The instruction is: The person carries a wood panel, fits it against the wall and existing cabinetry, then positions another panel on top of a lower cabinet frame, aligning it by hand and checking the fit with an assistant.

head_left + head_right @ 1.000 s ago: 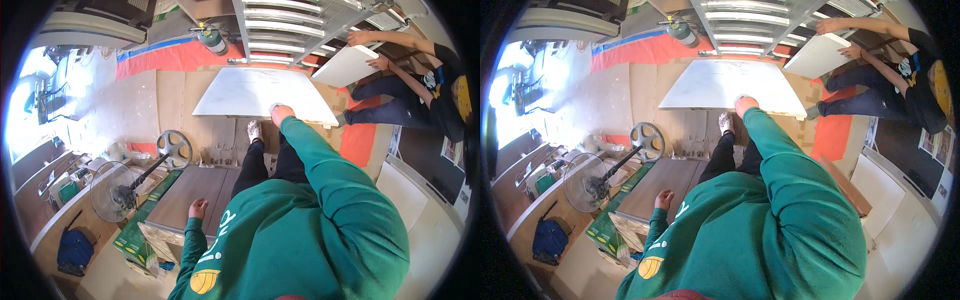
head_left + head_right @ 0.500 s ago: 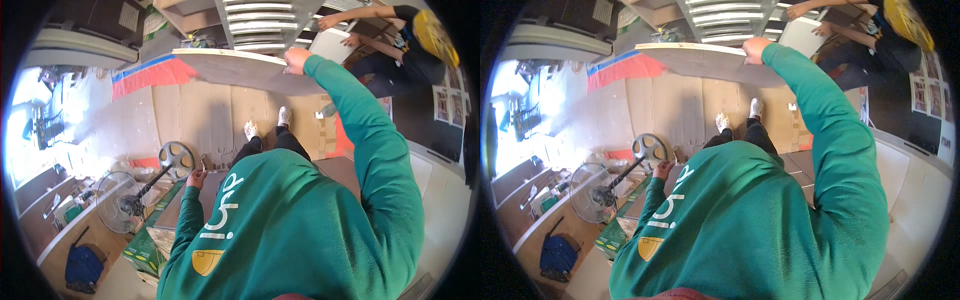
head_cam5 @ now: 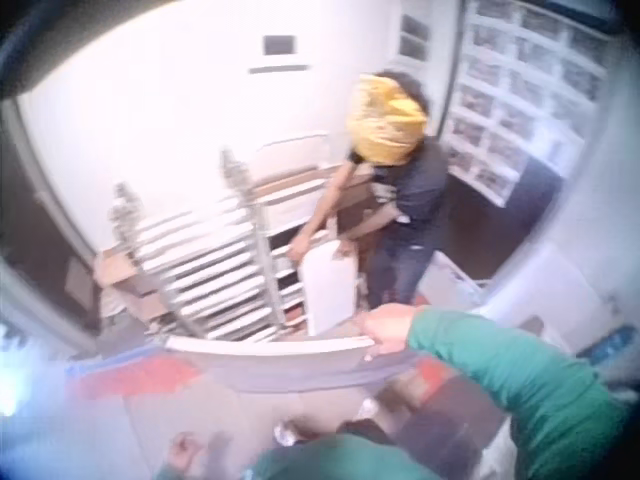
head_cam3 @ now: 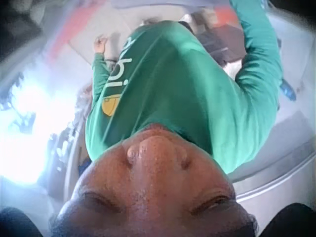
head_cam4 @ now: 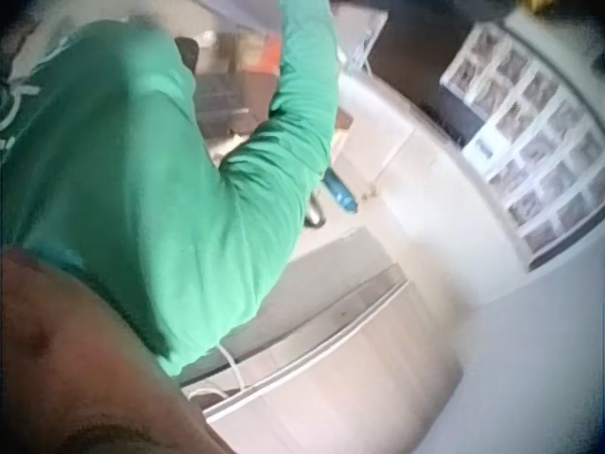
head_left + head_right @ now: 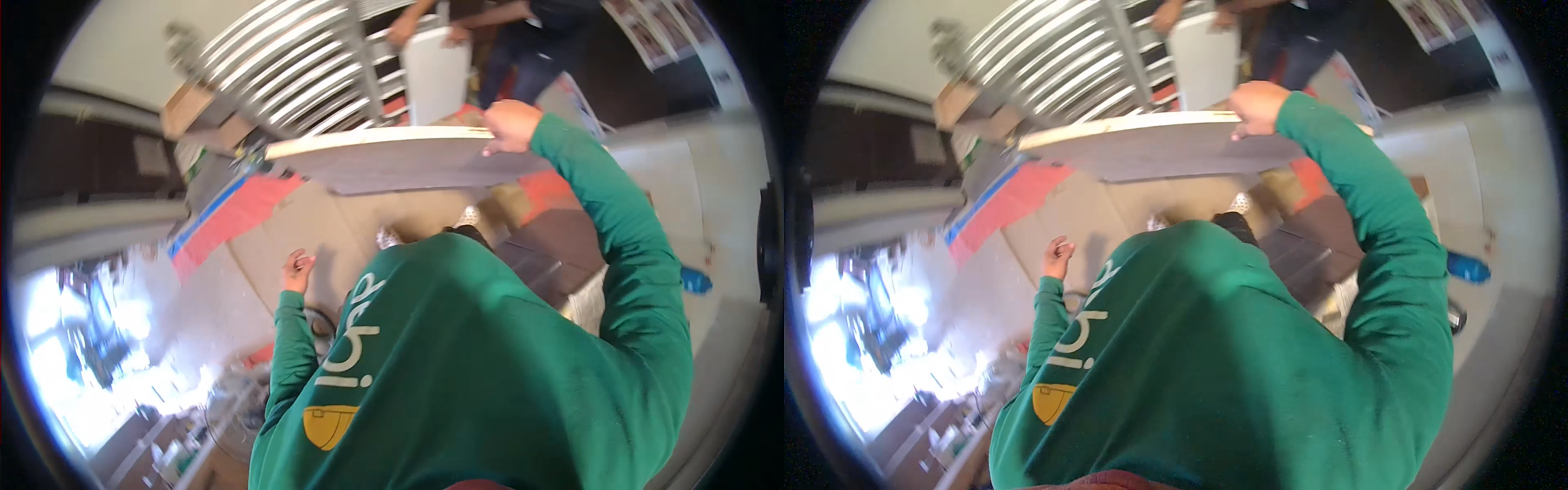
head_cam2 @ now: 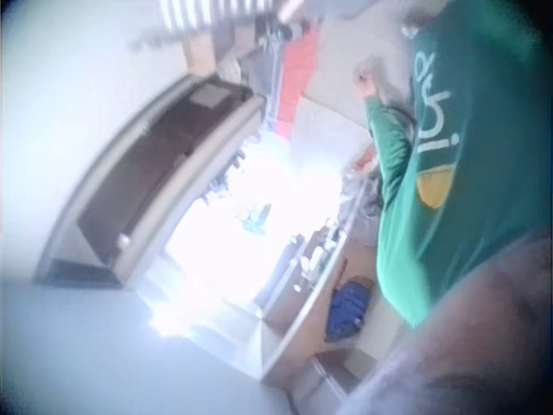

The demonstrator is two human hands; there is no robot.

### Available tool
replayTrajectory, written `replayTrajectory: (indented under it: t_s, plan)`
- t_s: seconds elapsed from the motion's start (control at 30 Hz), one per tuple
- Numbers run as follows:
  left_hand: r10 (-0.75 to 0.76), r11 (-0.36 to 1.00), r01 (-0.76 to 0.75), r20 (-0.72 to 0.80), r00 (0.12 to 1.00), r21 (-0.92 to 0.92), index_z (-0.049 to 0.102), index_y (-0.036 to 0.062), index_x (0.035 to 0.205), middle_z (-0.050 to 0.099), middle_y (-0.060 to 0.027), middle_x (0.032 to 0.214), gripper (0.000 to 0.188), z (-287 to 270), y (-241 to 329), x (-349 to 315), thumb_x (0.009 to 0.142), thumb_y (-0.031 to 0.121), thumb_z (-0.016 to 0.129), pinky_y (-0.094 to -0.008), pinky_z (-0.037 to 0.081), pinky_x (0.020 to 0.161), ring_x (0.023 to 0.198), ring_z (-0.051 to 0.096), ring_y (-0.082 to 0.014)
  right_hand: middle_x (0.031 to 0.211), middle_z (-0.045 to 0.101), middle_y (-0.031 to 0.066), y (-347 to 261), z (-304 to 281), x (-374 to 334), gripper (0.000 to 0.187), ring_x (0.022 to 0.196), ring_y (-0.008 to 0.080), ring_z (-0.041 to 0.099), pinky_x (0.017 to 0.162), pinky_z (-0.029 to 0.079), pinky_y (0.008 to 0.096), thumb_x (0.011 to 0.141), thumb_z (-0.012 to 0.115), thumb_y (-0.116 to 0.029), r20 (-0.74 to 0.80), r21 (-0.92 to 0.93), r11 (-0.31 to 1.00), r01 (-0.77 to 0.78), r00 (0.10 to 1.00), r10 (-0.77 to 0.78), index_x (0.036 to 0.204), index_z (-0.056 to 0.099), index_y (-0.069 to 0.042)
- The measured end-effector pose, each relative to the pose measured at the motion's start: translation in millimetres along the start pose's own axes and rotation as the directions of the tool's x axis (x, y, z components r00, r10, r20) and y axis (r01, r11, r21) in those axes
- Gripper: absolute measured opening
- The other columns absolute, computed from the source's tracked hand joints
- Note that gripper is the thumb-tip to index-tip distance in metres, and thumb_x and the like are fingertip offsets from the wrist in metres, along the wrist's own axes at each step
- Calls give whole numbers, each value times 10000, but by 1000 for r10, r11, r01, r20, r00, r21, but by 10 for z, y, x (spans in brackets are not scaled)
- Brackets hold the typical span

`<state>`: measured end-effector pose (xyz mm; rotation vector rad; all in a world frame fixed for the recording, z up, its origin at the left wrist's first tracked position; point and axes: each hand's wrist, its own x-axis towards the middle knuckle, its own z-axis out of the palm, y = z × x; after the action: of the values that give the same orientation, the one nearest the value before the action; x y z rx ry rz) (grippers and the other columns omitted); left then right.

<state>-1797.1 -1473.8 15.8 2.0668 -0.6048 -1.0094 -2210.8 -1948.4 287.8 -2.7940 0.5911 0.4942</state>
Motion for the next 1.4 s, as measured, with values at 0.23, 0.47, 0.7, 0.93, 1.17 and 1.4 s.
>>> replayTrajectory:
  t_s: [0.23,0.47,0.7,0.93,1.17,1.4]
  plan:
    - [160,970,-186,168,973,154,434,69,1521,627,-148,1212,900,984,1290,555,788,305,898,-365,532,887,1013,594,-208,805,720,199,558,48,-1001,337,823,417,710,767,553,539,775,809,-364,-25,47,996,-74,997,75,869,759,-43]
    - [115,960,-209,415,903,188,378,23,1533,554,-260,1332,987,2303,1443,728,764,335,912,-430,531,958,1153,586,-318,847,741,164,1361,228,-1634,301,868,384,731,764,577,509,744,836,-318,-105,68,993,-101,989,108,876,775,-55]
    - [277,866,-409,405,872,288,335,27,1548,523,-273,1415,1009,3101,2036,1066,767,304,911,-433,521,977,1220,579,-324,865,753,163,2099,167,-2281,312,875,376,741,753,593,495,700,856,-293,-119,73,972,-223,966,230,868,781,-42]
    - [572,662,-733,525,630,157,286,-12,1584,369,-264,1590,1100,4166,3690,1152,722,207,933,-406,343,1192,1451,390,-345,753,734,112,2887,14,-2997,153,771,336,728,677,574,464,708,803,-248,-200,9,918,-397,898,391,780,775,-115]
    - [581,632,-724,787,206,-277,459,-30,1488,548,-237,1463,844,5228,5229,1455,810,256,872,-427,392,1146,1359,514,-368,750,713,95,3509,-852,-3865,130,770,350,703,709,550,485,719,799,-224,-351,80,823,-562,757,551,829,767,-162]
    - [882,300,-795,471,21,-527,708,-32,1106,717,-186,1149,334,6456,6864,1159,947,259,745,-447,472,1015,1040,664,-321,769,735,120,4272,-1900,-5112,196,747,318,725,687,535,466,780,817,-195,-218,279,471,-837,422,880,950,781,-105]
